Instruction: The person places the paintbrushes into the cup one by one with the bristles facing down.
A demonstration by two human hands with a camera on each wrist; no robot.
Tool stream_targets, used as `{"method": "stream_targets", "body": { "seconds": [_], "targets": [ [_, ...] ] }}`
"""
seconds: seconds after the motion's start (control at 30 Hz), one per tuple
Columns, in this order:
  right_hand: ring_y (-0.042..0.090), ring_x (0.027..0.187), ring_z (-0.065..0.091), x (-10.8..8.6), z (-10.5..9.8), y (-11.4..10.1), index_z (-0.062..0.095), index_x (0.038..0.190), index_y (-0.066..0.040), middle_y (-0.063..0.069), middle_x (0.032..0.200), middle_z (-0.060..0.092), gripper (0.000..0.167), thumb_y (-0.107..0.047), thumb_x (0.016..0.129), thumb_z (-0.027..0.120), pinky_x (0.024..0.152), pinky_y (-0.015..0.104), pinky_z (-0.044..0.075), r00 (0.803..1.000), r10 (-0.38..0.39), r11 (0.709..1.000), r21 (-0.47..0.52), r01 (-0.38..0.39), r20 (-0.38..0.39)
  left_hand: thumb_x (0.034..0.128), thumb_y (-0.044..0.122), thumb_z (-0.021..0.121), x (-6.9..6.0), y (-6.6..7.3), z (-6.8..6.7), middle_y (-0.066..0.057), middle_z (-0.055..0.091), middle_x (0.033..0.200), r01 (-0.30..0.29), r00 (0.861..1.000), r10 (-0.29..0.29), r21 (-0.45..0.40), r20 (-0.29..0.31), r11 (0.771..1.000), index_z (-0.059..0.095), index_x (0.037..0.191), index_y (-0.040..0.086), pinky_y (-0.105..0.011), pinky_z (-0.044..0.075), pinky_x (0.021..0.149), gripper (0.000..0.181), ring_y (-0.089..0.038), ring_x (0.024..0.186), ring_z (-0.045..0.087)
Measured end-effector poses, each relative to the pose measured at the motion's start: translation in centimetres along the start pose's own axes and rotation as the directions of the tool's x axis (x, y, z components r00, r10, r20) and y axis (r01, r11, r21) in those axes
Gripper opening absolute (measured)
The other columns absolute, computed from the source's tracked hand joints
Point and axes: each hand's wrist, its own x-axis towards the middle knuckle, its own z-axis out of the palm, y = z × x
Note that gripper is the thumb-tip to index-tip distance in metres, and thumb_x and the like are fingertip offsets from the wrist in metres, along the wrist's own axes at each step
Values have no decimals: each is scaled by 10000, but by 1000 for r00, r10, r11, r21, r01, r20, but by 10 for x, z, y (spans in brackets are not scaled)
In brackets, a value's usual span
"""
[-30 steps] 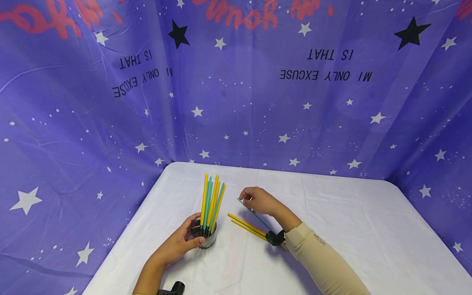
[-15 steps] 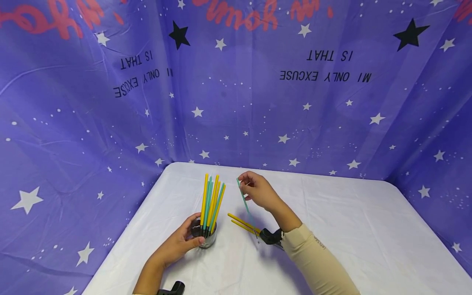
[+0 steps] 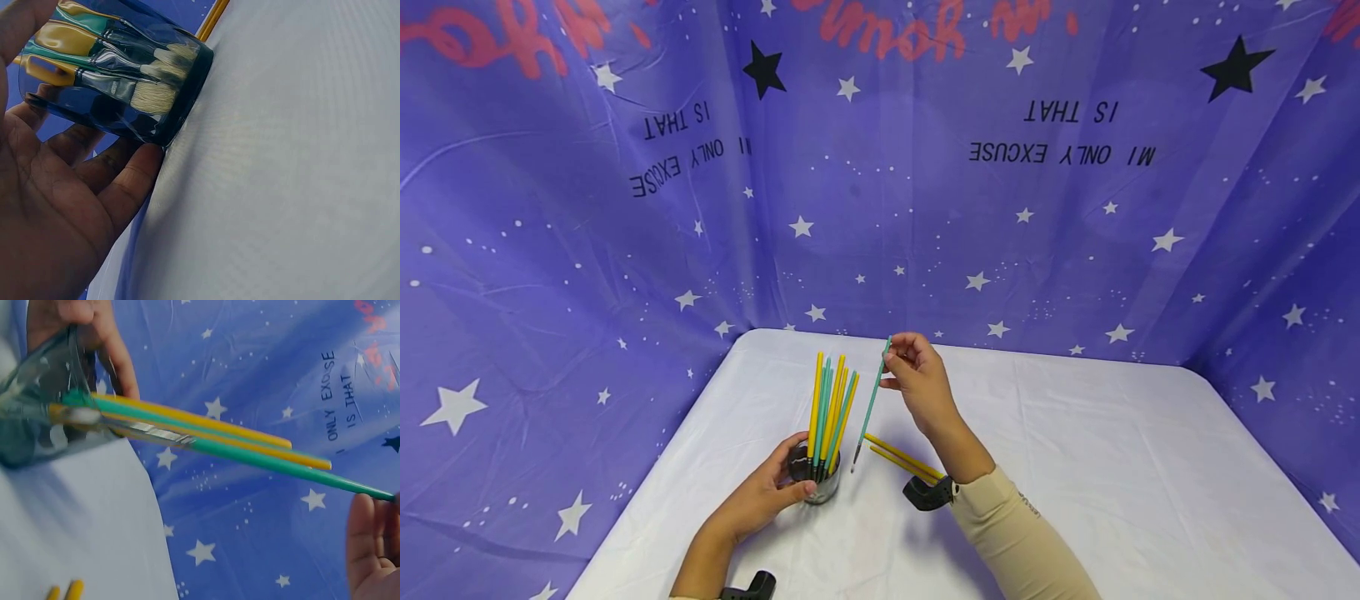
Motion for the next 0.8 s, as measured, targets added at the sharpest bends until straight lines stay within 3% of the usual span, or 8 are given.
{"method": "stream_targets", "body": {
  "seconds": [0.17,0.37,0.53,0.8],
  "targets": [
    [138,774,589,-4,9,1,431,1233,113,56,946,525,301,72,961,553,661,274,561,998,-63,994,90,66,-28,960,145,672,0,-1,0,-237,366,1502,-9,1000,9,-6,5,1000,234,1550,142,-170,389,973,735,-382,1334,446],
    [144,816,576,-13,18,11,450,1206,95,104,973,519,266,61,964,557,696,279,564,995,-100,991,84,101,-11,966,133,660,0,-1,0,-244,367,1493,-26,1000,26,-11,13,1000,232,1548,130,-187,401,972,722,-389,1326,449],
    [205,850,575,-22,23,25,467,1185,82,116,985,519,231,46,975,557,714,287,562,994,-91,996,9,91,61,969,132,656,1,0,1,-249,367,1491,-28,999,29,-17,15,999,228,1549,127,-197,409,971,721,-393,1319,454],
    [196,799,581,-31,28,37,514,1151,56,110,940,560,197,39,962,570,642,330,572,994,-1,986,-168,19,111,966,133,660,0,-1,0,-247,381,1481,-32,999,32,-12,12,999,232,1549,129,-202,414,968,723,-390,1312,462]
  ]
}}
